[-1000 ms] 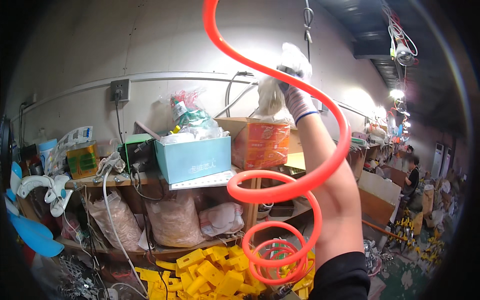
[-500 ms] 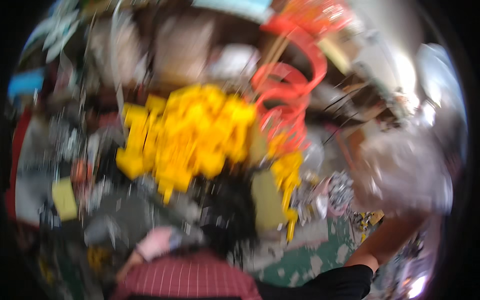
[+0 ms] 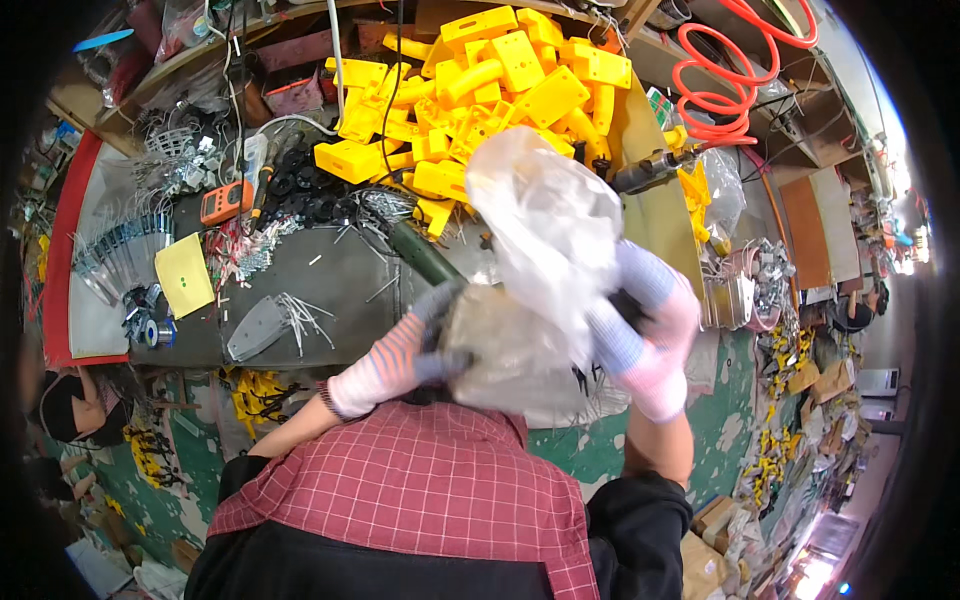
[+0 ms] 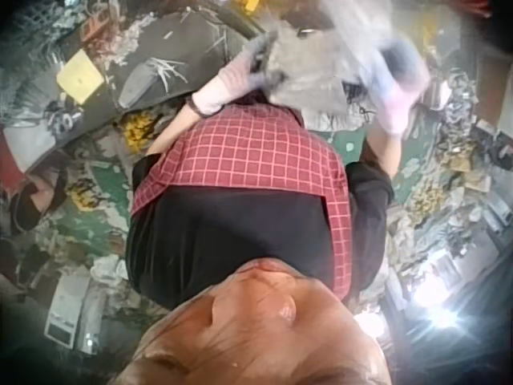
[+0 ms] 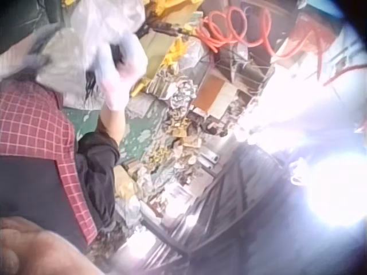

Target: Assembling the internal components, wiring, and casing of a handheld electronic tool using an electric screwdriver.

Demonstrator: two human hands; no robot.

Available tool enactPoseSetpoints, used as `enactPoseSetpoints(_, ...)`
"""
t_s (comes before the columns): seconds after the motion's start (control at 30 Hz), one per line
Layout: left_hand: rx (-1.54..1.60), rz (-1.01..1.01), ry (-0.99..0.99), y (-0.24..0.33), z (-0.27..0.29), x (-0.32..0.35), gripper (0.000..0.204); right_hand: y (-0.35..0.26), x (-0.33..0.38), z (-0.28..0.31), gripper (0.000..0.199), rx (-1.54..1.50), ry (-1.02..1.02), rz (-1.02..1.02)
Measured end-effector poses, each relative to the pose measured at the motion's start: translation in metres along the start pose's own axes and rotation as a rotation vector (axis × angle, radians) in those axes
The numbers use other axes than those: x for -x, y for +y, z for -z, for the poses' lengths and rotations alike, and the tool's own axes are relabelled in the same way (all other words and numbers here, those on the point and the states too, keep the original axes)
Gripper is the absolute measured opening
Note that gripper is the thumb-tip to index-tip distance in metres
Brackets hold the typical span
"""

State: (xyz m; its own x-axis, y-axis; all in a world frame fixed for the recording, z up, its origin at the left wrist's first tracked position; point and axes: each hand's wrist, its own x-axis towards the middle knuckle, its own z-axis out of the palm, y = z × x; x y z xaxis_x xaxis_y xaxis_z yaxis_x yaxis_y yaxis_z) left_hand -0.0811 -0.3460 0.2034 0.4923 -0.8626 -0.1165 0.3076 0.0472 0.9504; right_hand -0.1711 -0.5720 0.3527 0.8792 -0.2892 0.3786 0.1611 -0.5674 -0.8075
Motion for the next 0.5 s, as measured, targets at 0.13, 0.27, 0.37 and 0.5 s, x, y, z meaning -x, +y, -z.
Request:
enactPoseSetpoints(0.13,-0.364,-0.167,0.434,-0.044,0.020,-0.021,0.086,0.014,-0.033,-0.056,0.052,-0.232,0.104,-0.026)
enactPoseSetpoints(0.27,-0.525,0.016,0.300,-0.083,0.074,-0.036,0.076,0.022,-0.042,-0.077,0.070,-0.178,-0.235,-0.444)
enactPoseSetpoints(0.37,0.392,0.003,0.165,-0.028,0.073,-0.021,0.074,0.033,-0.011,-0.095,0.078,-0.189,-0.345,-0.546)
enactPoseSetpoints(0.5,0.586,-0.046,0.149,-0.004,0.076,-0.047,0.051,0.015,0.013,-0.114,0.085,-0.078,-0.353,-0.561)
